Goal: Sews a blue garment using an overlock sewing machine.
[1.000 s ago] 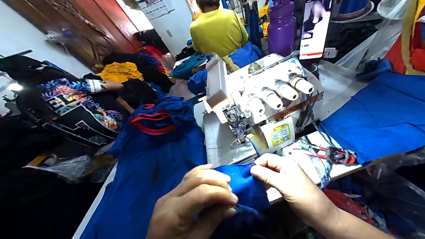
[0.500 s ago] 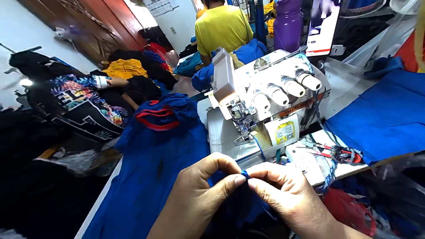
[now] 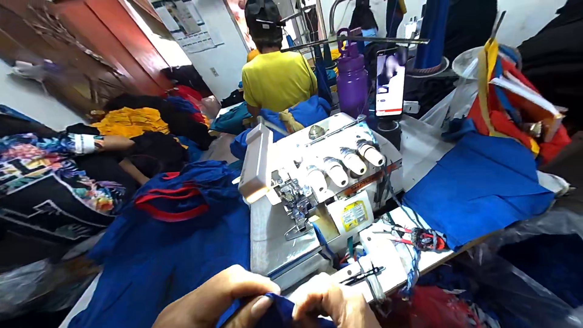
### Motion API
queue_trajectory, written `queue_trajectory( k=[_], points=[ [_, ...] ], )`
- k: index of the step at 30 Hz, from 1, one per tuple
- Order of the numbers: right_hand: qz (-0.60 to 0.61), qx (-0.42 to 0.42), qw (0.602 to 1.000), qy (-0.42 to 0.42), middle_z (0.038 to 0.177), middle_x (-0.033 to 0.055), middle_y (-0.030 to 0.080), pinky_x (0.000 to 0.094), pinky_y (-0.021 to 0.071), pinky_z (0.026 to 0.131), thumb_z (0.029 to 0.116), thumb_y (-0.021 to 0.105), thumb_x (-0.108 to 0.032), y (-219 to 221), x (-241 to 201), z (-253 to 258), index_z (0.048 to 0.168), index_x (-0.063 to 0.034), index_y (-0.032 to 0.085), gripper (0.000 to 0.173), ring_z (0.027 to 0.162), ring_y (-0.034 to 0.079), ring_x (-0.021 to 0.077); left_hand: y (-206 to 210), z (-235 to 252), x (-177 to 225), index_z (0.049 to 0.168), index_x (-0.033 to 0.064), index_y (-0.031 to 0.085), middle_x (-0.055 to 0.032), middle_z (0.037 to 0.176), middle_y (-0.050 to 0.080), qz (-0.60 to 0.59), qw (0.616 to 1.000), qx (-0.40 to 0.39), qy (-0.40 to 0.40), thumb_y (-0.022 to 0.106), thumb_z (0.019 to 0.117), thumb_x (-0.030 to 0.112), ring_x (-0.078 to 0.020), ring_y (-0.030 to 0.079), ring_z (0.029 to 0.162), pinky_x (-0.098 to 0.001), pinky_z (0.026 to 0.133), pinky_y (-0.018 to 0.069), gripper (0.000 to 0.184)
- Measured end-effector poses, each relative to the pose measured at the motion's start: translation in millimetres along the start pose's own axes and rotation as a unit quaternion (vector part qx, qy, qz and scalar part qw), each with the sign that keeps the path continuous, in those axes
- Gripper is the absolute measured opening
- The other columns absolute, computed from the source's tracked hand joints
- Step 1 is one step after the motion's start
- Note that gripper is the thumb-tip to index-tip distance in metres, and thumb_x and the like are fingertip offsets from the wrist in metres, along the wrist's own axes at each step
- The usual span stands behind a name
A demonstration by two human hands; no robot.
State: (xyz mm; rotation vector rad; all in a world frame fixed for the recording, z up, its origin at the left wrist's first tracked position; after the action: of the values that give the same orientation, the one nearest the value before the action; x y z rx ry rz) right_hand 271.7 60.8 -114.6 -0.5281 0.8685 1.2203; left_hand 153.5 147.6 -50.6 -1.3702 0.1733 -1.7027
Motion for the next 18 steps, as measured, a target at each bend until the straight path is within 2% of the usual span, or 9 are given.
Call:
queue_trajectory(
  k=[2,5,7,10,13,15,18],
  points=[
    [-0.046,-0.011,0.999,-0.009,0.089,0.0244,0.069,0.0272,0.0547,0.078,0.0886,0.056,0.012,-1,13,-13,0.092,0.0144,0.067,0.012,0.084,0.069,0.0211,-2,1,1,0.106,0.0137,0.071,0.0163,0.103,0.070,-0.024,0.999,0.024,0.004,0.060,0.1030,0.013,0.0098,0.063,0.096,-0.0140,0.087,0.0530,0.012],
    [-0.087,-0.045,0.995,0.020,0.092,0.0248,0.071,0.0359,0.0559,0.083,0.0908,0.055,0.009,-3,37,-33,0.094,0.0130,0.071,0.017,0.090,0.071,0.0282,-6,4,5,0.105,0.0141,0.073,0.0157,0.108,0.072,-0.033,0.998,0.058,0.012,0.060,0.1024,0.012,0.0065,0.064,0.100,-0.0156,0.090,0.0536,0.013],
    [-0.094,-0.054,0.994,0.033,0.094,0.0250,0.071,0.0371,0.0555,0.084,0.0938,0.053,0.006,-4,45,-42,0.095,0.0132,0.070,0.019,0.092,0.071,0.0292,-8,4,5,0.106,0.0142,0.073,0.0150,0.108,0.072,-0.029,0.998,0.050,0.015,0.061,0.1021,0.012,0.0061,0.065,0.100,-0.0155,0.090,0.0540,0.013],
    [-0.112,-0.056,0.992,0.025,0.096,0.0260,0.071,0.0369,0.0550,0.085,0.0949,0.053,0.001,-7,49,-50,0.096,0.0135,0.070,0.021,0.094,0.070,0.0302,-10,4,1,0.110,0.0207,0.071,0.0204,0.109,0.070,-0.025,0.999,0.019,0.010,0.058,0.1036,0.014,0.0086,0.063,0.101,-0.0147,0.089,0.0536,0.016],
    [-0.152,-0.089,0.983,0.045,0.093,0.0237,0.071,0.0387,0.0578,0.080,0.0941,0.065,-0.007,-4,58,-60,0.093,0.0104,0.070,0.018,0.088,0.072,0.0301,-11,5,0,0.107,0.0248,0.075,0.0207,0.104,0.073,-0.021,0.998,0.058,-0.004,0.062,0.1019,0.021,0.0077,0.067,0.094,-0.0126,0.084,0.0553,0.015],
    [-0.176,-0.088,0.979,0.060,0.087,0.0212,0.071,0.0372,0.0582,0.076,0.0922,0.065,-0.003,-4,61,-68,0.088,0.0085,0.071,0.013,0.082,0.072,0.0285,-13,5,-6,0.103,0.0270,0.076,0.0191,0.098,0.073,0.012,0.996,0.087,-0.008,0.064,0.1000,0.026,0.0064,0.067,0.089,-0.0119,0.080,0.0549,0.012],
    [-0.158,-0.068,0.979,0.106,0.091,0.0197,0.074,0.0322,0.0579,0.081,0.0934,0.061,0.001,-15,58,-74,0.094,0.0081,0.072,0.013,0.087,0.073,0.0222,-13,9,-24,0.097,0.0280,0.074,0.0152,0.090,0.070,0.050,0.990,0.128,-0.010,0.063,0.0987,0.030,0.0040,0.066,0.082,-0.0132,0.074,0.0561,0.011]
  ],
)
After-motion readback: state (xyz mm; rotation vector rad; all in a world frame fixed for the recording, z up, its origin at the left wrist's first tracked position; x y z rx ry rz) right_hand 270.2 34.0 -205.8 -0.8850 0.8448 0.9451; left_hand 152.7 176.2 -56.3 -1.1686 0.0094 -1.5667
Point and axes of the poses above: each hand's wrist, its own z-axis towards the middle knuckle, its own y-axis out of the palm, x = y × z, the point moved 7 cm from there along z, towards the middle knuckle
